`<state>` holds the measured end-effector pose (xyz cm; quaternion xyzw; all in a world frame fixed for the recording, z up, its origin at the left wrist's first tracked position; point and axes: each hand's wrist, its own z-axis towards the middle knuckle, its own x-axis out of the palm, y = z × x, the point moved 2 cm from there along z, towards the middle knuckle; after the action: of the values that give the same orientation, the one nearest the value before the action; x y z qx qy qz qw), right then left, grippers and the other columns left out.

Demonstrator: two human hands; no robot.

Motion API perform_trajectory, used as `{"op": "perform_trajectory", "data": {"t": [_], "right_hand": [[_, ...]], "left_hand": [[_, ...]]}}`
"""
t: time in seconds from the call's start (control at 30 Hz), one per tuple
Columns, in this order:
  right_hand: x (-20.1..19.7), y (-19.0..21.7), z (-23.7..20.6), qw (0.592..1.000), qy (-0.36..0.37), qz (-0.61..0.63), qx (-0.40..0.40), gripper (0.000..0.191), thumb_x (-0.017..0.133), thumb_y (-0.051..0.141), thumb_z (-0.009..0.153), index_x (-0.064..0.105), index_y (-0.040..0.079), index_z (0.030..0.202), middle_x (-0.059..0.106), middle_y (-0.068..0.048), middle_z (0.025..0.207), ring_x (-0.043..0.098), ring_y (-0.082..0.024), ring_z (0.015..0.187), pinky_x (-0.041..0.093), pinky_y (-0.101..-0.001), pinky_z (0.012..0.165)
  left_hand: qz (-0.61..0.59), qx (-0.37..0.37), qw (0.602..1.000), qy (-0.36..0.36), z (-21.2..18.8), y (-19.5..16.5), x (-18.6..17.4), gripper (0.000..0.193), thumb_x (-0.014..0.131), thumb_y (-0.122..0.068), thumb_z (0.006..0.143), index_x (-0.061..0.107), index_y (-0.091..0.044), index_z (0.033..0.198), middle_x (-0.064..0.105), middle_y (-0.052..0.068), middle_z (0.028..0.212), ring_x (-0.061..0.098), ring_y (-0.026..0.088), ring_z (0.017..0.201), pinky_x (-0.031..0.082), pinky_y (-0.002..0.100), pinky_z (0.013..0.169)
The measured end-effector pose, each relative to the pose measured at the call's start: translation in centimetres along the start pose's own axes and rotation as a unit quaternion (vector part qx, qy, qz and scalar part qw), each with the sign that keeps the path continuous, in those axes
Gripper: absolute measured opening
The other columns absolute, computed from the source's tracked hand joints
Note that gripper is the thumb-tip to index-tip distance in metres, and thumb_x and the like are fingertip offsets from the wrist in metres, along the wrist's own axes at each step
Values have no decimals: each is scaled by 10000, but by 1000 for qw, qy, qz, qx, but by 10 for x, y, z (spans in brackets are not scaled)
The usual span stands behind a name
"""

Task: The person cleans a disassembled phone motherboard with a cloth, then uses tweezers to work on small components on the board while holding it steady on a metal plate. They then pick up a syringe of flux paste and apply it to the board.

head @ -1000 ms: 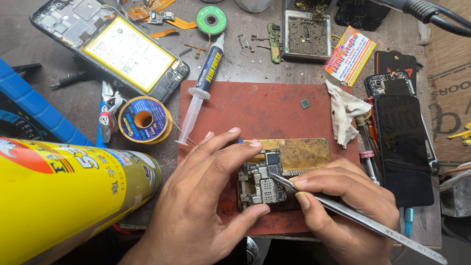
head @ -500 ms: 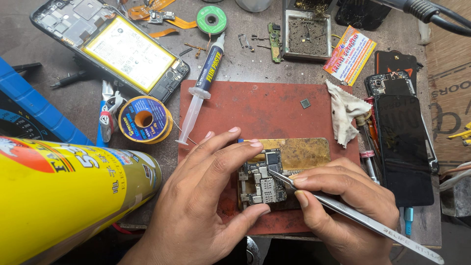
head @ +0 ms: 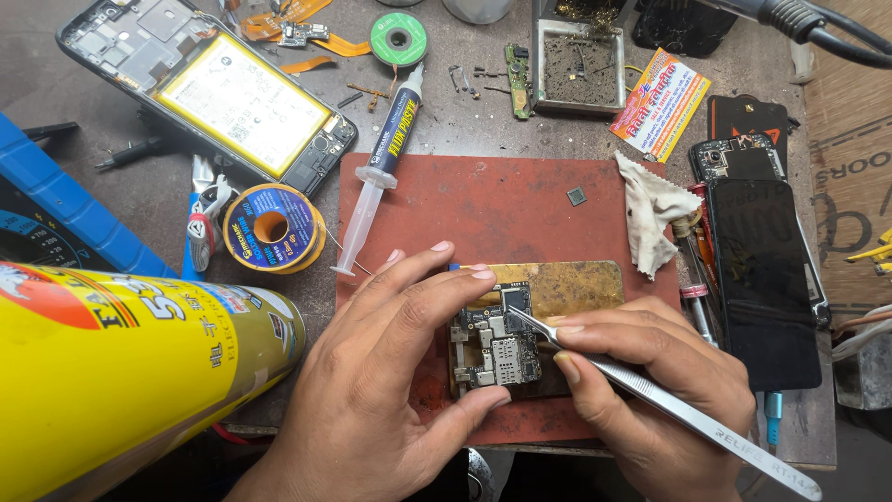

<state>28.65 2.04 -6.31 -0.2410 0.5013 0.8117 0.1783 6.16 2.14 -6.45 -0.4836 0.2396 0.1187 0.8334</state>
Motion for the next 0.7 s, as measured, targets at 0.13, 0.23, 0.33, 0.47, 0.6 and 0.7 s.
{"op": "perform_trajectory", "data": {"t": [0.13,0.23,0.33,0.47,0.6,0.7], "right_hand": [[1,-1,-2,1000,-5,6,0,186,769,12,815,739,20,998,781,-93,958,772,-198,896,590,-307,845],[0,-4,-4,1000,0,0,7,184,773,9,788,739,13,969,780,-93,938,773,-200,878,589,-309,824],[0,-5,-5,1000,-14,22,-12,148,756,8,810,718,20,953,771,-75,932,763,-175,833,590,-282,805],[0,-6,-6,999,-32,30,19,134,741,3,812,709,9,942,764,-85,922,740,-183,843,577,-297,801],[-1,-4,-5,1000,-20,16,5,141,747,10,807,717,16,944,764,-81,914,744,-173,827,576,-301,820],[0,-5,-6,999,-28,26,22,132,741,4,805,713,17,934,763,-85,913,740,-177,830,575,-293,799]], "left_hand": [[2,-14,1000,9,-1,1,0,758,896,-219,737,532,-83,1387,647,96,1377,551,361,1407,430,516,1160],[3,-10,1000,9,-1,2,1,759,896,-219,736,530,-82,1386,644,99,1379,549,363,1406,428,517,1162],[5,-7,1000,9,-1,3,0,766,897,-219,732,529,-80,1389,640,105,1378,548,365,1403,429,514,1160],[5,-13,1000,9,-2,2,0,767,900,-226,734,530,-84,1391,639,106,1381,551,361,1403,447,494,1140],[5,-10,1000,8,-1,3,0,768,900,-225,736,528,-84,1392,639,106,1380,551,361,1402,450,490,1138],[8,-8,1000,7,-2,2,0,770,901,-225,734,529,-84,1393,642,105,1378,551,361,1401,446,493,1143]]}}
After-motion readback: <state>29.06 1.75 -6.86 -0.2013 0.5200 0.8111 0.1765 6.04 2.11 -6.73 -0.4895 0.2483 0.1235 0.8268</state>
